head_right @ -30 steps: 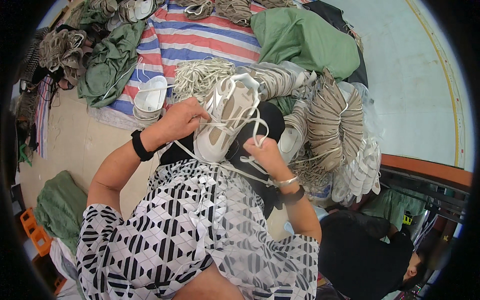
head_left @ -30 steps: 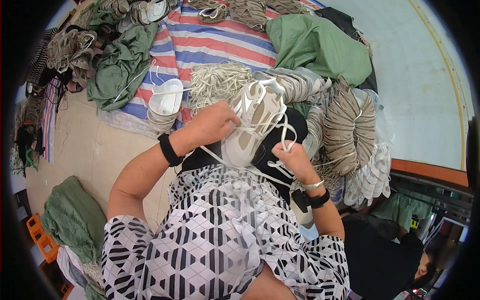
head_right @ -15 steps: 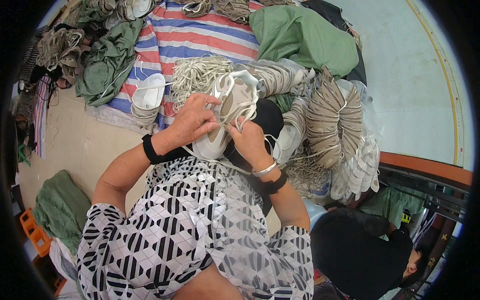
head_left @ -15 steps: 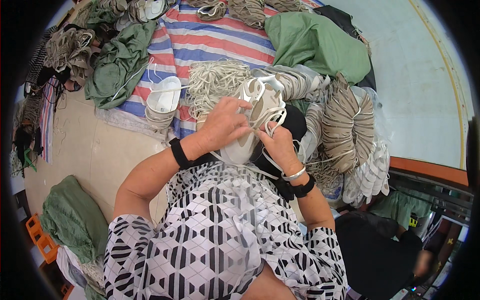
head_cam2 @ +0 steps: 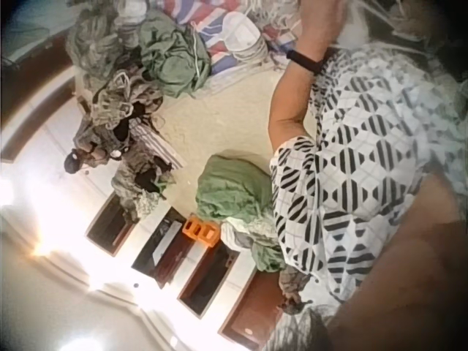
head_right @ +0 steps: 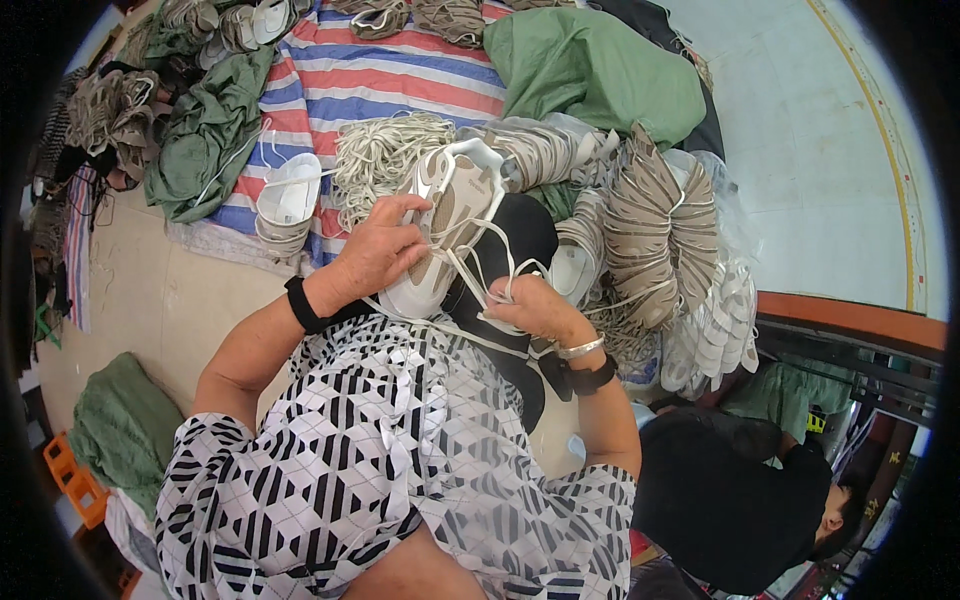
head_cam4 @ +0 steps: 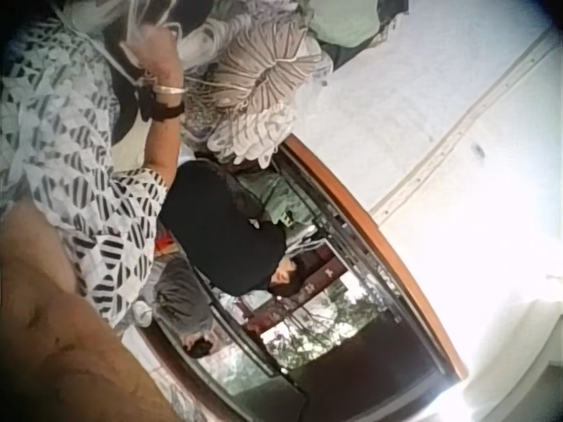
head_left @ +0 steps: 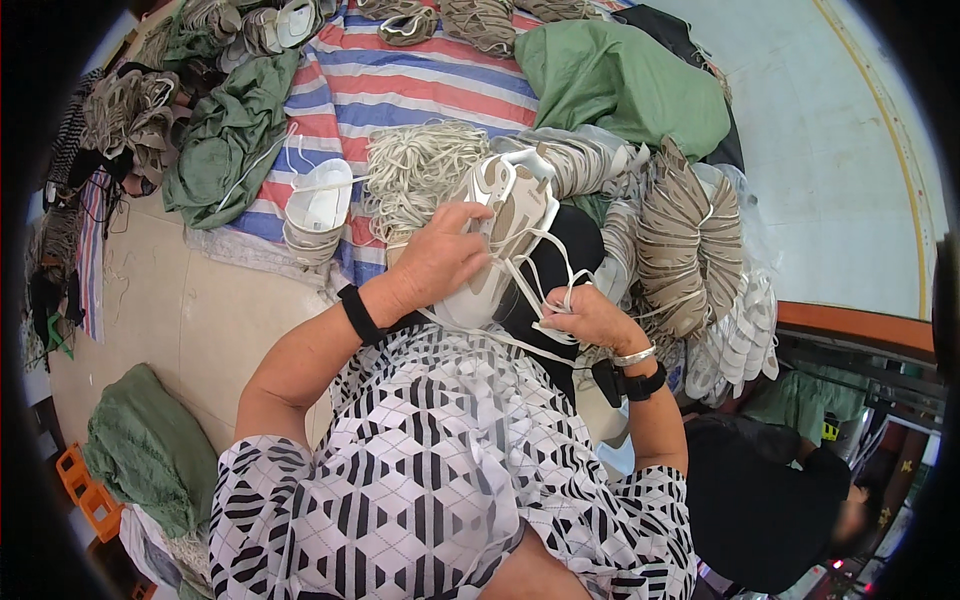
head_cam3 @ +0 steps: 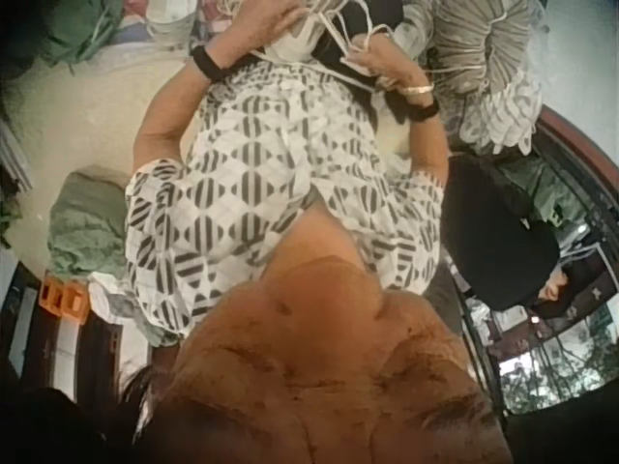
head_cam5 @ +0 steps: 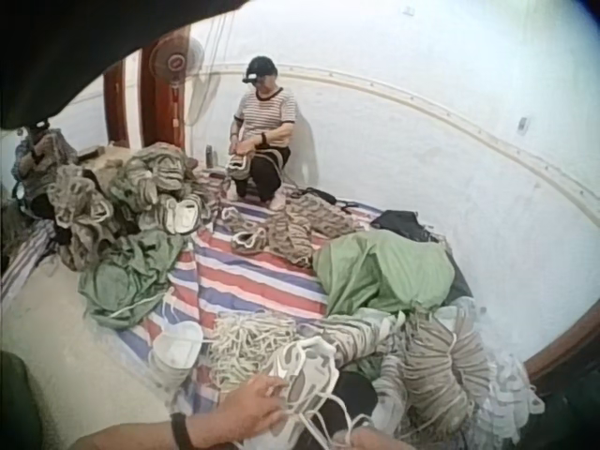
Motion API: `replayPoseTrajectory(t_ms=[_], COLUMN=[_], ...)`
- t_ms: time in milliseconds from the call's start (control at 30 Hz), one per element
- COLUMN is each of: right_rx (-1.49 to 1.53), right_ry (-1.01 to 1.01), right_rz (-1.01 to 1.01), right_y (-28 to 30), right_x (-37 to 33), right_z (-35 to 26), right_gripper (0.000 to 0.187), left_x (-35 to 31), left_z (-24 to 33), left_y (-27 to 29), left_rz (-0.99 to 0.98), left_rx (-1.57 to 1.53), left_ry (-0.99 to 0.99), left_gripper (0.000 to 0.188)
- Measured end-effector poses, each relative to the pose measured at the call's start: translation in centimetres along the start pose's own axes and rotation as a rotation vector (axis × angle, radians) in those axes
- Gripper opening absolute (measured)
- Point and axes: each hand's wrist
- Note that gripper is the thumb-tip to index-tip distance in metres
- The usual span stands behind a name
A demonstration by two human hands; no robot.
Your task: The person sits on the floor and threads a long white lace through the eyelets of a white sneaker. They pull the lace through multiple times, adjusting the tension and positioning of the shoe while surrounded by piles of laces and other shoe parts.
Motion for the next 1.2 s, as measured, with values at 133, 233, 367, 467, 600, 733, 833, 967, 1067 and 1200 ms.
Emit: replayPoseTrajectory(t_ms=[133, 233, 367, 467, 600, 733, 833, 967, 1067, 1200], right_rx=[-0.036, 0.197, 0.452, 0.554, 0.774, 0.493, 0.900, 0.613, -0.029, -0.633], right_ry=[0.112, 0.025, -0.129, -0.046, 0.020, -0.120, 0.258, 0.391, 0.226, 0.420], right_rz=[0.008, 0.107, 0.201, 0.123, 0.407, 0.563, 0.969, 0.613, 0.597, 0.507], right_y=[1.6, 6.0, 11.7, 12.7, 14.9, 17.1, 19.9, 20.9, 21.5, 19.6], right_x=[-0.1, -1.3, -1.1, 2.1, 6.6, 7.6, 6.2, 4.3, 1.3, -1.7], right_z=[-0.4, -0.8, 0.4, 0.5, -3.5, -8.5, -10.8, -13.4, -16.6, -19.4], right_gripper=[0.020, 0.018, 0.025, 0.029, 0.034, 0.034, 0.037, 0.038, 0.037, 0.043], left_x=[0.5, 0.3, -1.2, -1.9, -2.0, -1.8, -1.8, -1.6, -1.3, 0.2], left_z=[-1.4, -1.6, -0.3, 0.1, -0.6, -1.4, -2.0, -2.1, -1.4, 0.0], left_y=[1.3, 1.7, 0.2, -0.5, -0.4, -0.4, -0.5, -0.2, 0.6, 1.3], left_rz=[-0.097, -0.104, 0.012, -0.031, -0.116, -0.139, -0.175, -0.189, -0.081, -0.125], left_rx=[-0.004, -0.428, -0.095, 0.045, 0.038, 0.022, -0.009, -0.004, 0.037, 0.113], left_ry=[0.070, 0.248, 0.166, 0.132, 0.174, 0.146, 0.146, 0.125, 0.073, 0.095], left_gripper=[0.014, 0.033, 0.079, 0.104, 0.109, 0.108, 0.105, 0.103, 0.085, 0.040])
Point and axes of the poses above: each hand's wrist, its own x-axis towards the middle knuckle, its own y-axis out of the back of the hand, z = x × y, and after that the axes turned 9 degrees about y, right-handed
